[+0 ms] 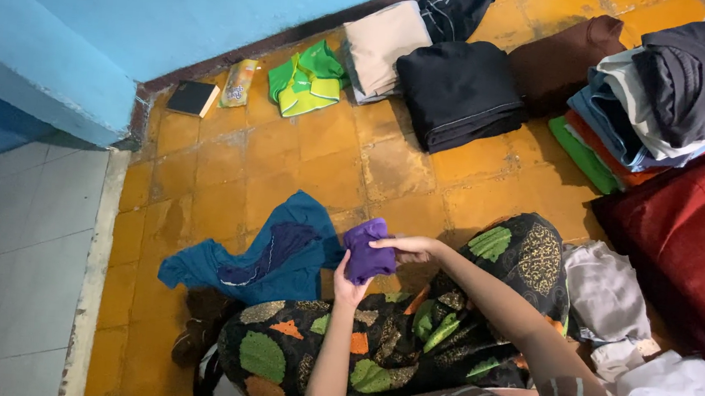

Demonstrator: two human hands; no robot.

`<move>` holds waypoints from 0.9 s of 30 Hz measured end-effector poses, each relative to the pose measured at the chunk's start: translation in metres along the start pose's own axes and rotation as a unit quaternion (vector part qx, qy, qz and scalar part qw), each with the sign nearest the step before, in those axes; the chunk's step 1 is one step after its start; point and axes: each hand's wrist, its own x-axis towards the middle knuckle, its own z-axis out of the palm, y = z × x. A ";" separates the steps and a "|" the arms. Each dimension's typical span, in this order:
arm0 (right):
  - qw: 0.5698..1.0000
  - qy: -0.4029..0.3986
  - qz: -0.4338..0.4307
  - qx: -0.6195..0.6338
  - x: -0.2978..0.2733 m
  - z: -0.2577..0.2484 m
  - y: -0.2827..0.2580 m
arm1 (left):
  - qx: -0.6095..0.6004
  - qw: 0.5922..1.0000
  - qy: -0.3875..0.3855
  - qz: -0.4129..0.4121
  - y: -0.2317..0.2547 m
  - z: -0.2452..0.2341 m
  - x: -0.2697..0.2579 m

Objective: Folding various items of clothing including t-shirts, shorts, and underwear on a tiled floor.

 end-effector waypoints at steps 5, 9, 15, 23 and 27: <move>0.996 0.061 -0.054 -0.031 0.012 -0.013 0.010 | 0.030 0.998 0.047 0.001 -0.003 0.016 -0.004; 0.970 0.212 -0.112 -0.036 0.039 -0.058 0.027 | 0.004 1.000 0.013 -0.028 -0.006 0.016 -0.003; 0.812 0.366 -0.408 0.199 -0.097 -0.021 -0.015 | 0.045 0.998 0.031 0.014 0.003 -0.005 -0.003; 0.597 0.610 -0.496 0.161 -0.290 -0.020 0.095 | 0.054 0.998 0.041 -0.003 -0.011 0.000 0.003; 0.547 0.672 -0.480 0.139 -0.304 -0.050 0.191 | 0.094 0.994 0.055 0.009 -0.011 0.006 -0.002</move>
